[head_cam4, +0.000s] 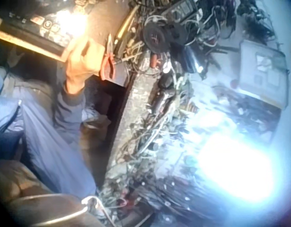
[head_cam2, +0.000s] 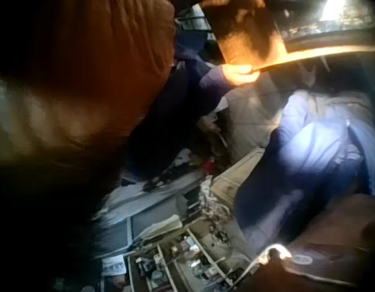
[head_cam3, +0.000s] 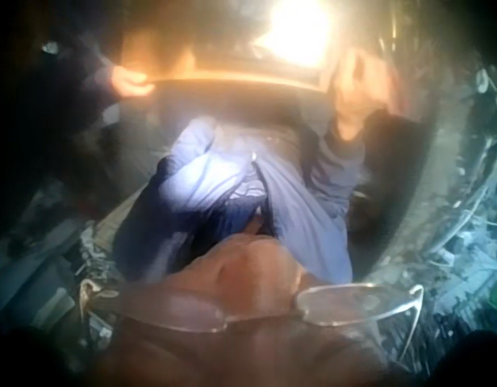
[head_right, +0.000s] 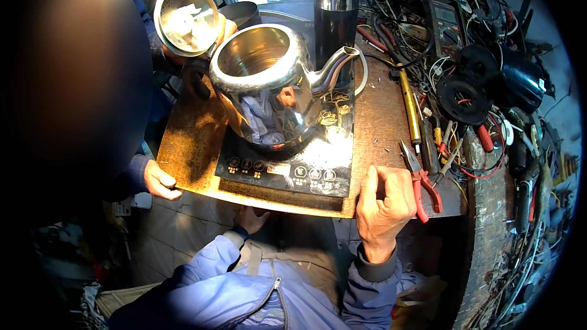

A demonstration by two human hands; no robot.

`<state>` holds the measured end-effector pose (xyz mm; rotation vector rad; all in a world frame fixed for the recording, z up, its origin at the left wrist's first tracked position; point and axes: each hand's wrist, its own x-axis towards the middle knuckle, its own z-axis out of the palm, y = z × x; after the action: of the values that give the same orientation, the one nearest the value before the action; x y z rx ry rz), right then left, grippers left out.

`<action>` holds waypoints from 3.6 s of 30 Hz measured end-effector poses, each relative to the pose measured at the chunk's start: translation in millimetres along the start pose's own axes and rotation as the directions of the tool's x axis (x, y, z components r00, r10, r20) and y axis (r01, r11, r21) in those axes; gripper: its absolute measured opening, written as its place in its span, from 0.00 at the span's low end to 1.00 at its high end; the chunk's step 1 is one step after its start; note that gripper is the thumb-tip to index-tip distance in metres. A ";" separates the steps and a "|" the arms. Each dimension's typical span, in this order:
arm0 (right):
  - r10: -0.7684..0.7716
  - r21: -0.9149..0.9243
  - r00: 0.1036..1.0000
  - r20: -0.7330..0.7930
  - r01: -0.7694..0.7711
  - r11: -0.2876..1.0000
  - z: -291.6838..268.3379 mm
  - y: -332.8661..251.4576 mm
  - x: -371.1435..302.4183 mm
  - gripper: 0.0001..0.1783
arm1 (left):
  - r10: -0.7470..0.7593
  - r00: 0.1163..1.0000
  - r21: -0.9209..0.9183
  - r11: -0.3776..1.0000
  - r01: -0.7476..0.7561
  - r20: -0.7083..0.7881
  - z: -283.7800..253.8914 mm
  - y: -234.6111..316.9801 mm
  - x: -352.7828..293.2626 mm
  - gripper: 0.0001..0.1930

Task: The person disassembles the base of an induction cooktop, uses a screwdriver to adjust internal components, and reassembles it. They then place a metal kettle on the cooktop and activate it to test functionality.

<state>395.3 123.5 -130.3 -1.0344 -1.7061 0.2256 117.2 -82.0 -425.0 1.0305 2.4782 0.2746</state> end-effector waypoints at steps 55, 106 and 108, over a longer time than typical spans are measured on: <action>0.020 0.090 0.998 0.065 -0.026 0.996 -8.0 0.0 2.2 0.03 | 0.533 0.140 0.244 0.585 -0.773 -0.834 -358.7 221.3 -80.1 0.20; 0.036 -0.011 0.999 0.039 -0.036 0.999 -0.2 0.6 -2.1 0.02 | 0.156 0.987 0.119 0.980 -0.158 0.028 -1.1 10.8 -40.8 0.43; 0.035 -0.012 0.999 0.031 -0.035 0.999 -0.7 1.7 -2.6 0.02 | 0.152 0.988 0.122 0.980 -0.155 0.030 -3.6 12.4 -40.2 0.42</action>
<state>396.9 122.5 -132.8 -1.0743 -1.7199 0.2560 148.4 -101.9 -404.6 1.2722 2.4262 0.1578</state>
